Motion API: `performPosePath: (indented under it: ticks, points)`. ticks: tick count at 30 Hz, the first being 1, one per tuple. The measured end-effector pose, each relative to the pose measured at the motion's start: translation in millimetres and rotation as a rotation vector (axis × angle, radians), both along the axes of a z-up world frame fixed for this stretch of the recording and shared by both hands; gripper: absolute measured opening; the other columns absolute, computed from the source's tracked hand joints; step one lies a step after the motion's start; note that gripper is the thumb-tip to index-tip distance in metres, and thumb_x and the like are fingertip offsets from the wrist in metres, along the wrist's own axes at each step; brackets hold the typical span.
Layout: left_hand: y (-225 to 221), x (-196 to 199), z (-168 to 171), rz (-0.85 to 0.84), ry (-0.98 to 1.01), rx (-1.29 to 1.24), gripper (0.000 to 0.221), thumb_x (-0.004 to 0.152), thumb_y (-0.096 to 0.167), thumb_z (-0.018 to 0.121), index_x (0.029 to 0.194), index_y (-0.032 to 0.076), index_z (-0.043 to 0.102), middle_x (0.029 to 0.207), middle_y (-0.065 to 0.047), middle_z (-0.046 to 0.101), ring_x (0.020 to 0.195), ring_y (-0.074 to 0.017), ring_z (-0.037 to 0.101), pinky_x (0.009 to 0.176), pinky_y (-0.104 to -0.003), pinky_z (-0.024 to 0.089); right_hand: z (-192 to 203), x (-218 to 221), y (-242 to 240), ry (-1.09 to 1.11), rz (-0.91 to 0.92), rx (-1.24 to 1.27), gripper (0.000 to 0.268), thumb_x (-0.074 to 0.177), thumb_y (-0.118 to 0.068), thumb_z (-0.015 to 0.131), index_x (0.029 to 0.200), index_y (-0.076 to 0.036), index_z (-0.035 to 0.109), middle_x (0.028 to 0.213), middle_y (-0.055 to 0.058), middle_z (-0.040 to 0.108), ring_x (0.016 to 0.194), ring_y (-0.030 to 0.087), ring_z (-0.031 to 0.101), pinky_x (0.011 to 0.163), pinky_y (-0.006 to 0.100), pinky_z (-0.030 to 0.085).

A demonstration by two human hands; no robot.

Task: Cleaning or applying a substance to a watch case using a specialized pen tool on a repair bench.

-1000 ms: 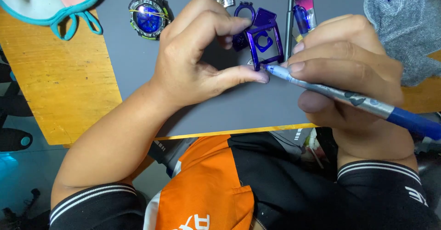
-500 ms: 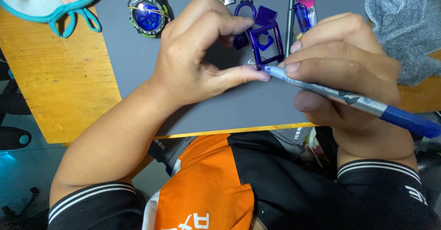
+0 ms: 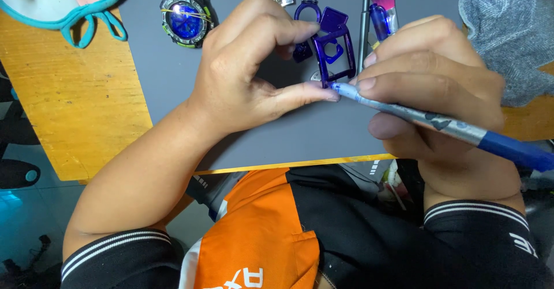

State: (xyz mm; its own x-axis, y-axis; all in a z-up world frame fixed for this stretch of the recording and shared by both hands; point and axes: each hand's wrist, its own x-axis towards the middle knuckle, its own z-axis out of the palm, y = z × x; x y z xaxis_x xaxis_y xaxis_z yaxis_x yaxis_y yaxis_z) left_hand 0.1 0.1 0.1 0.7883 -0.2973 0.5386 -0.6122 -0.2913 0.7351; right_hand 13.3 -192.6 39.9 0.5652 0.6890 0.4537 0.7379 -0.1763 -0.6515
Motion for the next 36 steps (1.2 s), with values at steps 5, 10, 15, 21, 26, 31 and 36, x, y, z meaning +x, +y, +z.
performPosePath:
  ticks: [5, 10, 15, 21, 26, 31, 36]
  points:
    - [0, 0, 0, -0.006, 0.001, -0.014, 0.045, 0.071, 0.027, 0.071, 0.092, -0.006, 0.049, 0.075, -0.012, 0.044, 0.068, -0.0224, 0.045, 0.061, -0.029, 0.039, 9, -5, 1, 0.064, -0.082, -0.044, 0.028, 0.077, -0.021, 0.040, 0.081, 0.006, 0.049, 0.077, 0.019, 0.055, 0.077, 0.034, 0.050, 0.073, 0.041, 0.042]
    - [0, 0, 1, 0.007, -0.001, -0.017, 0.046, 0.070, 0.028, 0.071, 0.091, -0.006, 0.049, 0.075, -0.012, 0.044, 0.068, -0.0221, 0.045, 0.061, -0.029, 0.039, 8, -3, -2, 0.057, -0.038, -0.078, 0.030, 0.077, -0.023, 0.041, 0.086, 0.004, 0.050, 0.082, 0.018, 0.055, 0.078, 0.033, 0.051, 0.074, 0.044, 0.042]
    - [0, 0, 1, 0.006, 0.013, -0.025, 0.045, 0.070, 0.027, 0.071, 0.092, -0.006, 0.049, 0.075, -0.012, 0.043, 0.067, -0.0218, 0.045, 0.062, -0.029, 0.039, 6, -3, -2, 0.050, -0.047, -0.055, 0.029, 0.077, -0.022, 0.041, 0.083, 0.005, 0.050, 0.079, 0.019, 0.056, 0.078, 0.034, 0.050, 0.073, 0.043, 0.043]
    - [-3, -2, 9, 0.019, 0.206, -0.143, 0.043, 0.067, 0.024, 0.069, 0.095, 0.000, 0.048, 0.080, -0.010, 0.044, 0.066, -0.0156, 0.045, 0.065, -0.024, 0.041, -9, 12, -3, -0.113, 0.013, 0.182, 0.022, 0.078, -0.015, 0.041, 0.079, 0.007, 0.047, 0.066, 0.019, 0.054, 0.061, 0.031, 0.053, 0.062, 0.034, 0.043]
    - [-3, -3, -2, -0.259, 0.657, -0.716, 0.033, 0.070, 0.004, 0.062, 0.096, 0.005, 0.042, 0.106, -0.016, 0.046, 0.090, -0.0177, 0.052, 0.079, -0.025, 0.045, -11, 10, 0, -0.154, -0.149, 0.247, 0.019, 0.088, -0.016, 0.034, 0.091, 0.003, 0.039, 0.068, 0.017, 0.054, 0.062, 0.027, 0.052, 0.060, 0.031, 0.042]
    - [-1, -4, -13, -0.493, 0.865, -0.996, 0.032, 0.076, 0.010, 0.058, 0.101, 0.002, 0.040, 0.097, -0.019, 0.052, 0.090, -0.0229, 0.053, 0.078, -0.036, 0.048, -11, 9, 3, -0.131, -0.193, 0.224, 0.020, 0.088, -0.018, 0.034, 0.091, 0.002, 0.038, 0.068, 0.017, 0.053, 0.062, 0.028, 0.051, 0.061, 0.034, 0.042]
    - [-3, -5, -12, -0.603, 0.933, -0.999, 0.029, 0.078, 0.018, 0.057, 0.099, 0.005, 0.041, 0.113, -0.021, 0.041, 0.098, -0.0253, 0.049, 0.074, -0.037, 0.048, -13, 8, 5, -0.140, -0.219, 0.236, 0.019, 0.089, -0.019, 0.034, 0.094, -0.001, 0.037, 0.074, 0.018, 0.054, 0.063, 0.027, 0.051, 0.065, 0.037, 0.040]
